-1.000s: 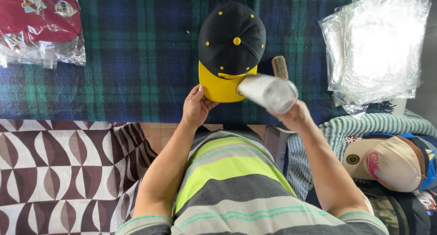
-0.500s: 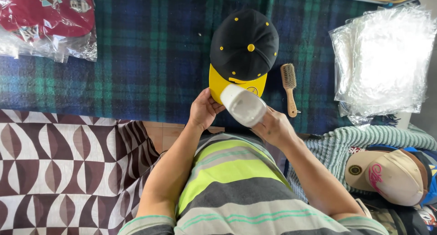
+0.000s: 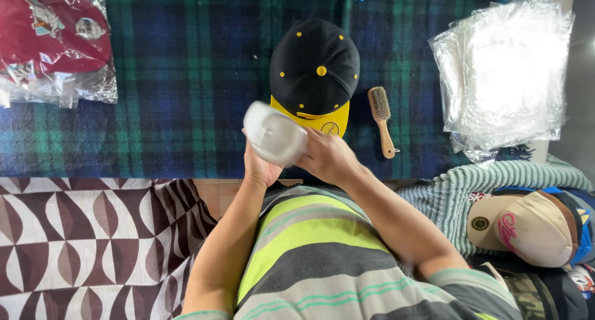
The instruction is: The person prepares a baseball cap for packaging by brushing it with a small brush and using a white handheld device, then places the cap inside a clear plastic bag.
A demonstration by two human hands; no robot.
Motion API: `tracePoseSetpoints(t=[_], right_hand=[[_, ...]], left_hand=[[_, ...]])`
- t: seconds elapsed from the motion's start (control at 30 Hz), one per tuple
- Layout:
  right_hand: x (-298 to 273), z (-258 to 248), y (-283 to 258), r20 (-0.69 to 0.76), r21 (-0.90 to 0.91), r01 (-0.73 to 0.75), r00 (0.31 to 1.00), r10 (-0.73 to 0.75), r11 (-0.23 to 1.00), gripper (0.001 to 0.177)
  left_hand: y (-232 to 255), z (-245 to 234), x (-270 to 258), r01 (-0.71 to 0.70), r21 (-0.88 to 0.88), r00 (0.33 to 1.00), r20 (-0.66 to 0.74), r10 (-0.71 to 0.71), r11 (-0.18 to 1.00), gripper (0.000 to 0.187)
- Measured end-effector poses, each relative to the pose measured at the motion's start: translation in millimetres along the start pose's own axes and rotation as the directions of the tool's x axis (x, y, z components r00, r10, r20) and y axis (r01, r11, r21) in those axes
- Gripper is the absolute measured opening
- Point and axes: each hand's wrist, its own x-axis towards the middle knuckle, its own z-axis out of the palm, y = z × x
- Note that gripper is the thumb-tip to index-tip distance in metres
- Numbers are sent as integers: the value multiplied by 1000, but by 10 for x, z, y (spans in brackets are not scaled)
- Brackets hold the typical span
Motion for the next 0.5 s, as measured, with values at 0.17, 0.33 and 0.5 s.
tracePoseSetpoints(t=[0.17, 0.33, 0.5], right_hand=[[-1032, -476, 616, -43, 126, 17, 999, -12, 992, 33], [-1147, -627, 1146, -262, -51, -17, 965, 3, 999, 39], [-1068, -568, 1167, -284, 57, -172, 941, 181, 983, 40]], left_hand=[[-28, -146, 177, -85, 262, 992, 114, 57, 961, 39], [-9, -129, 145, -105, 268, 985, 163, 62, 958, 33], [-15, -151, 171, -120, 244, 977, 199, 71, 962, 33]])
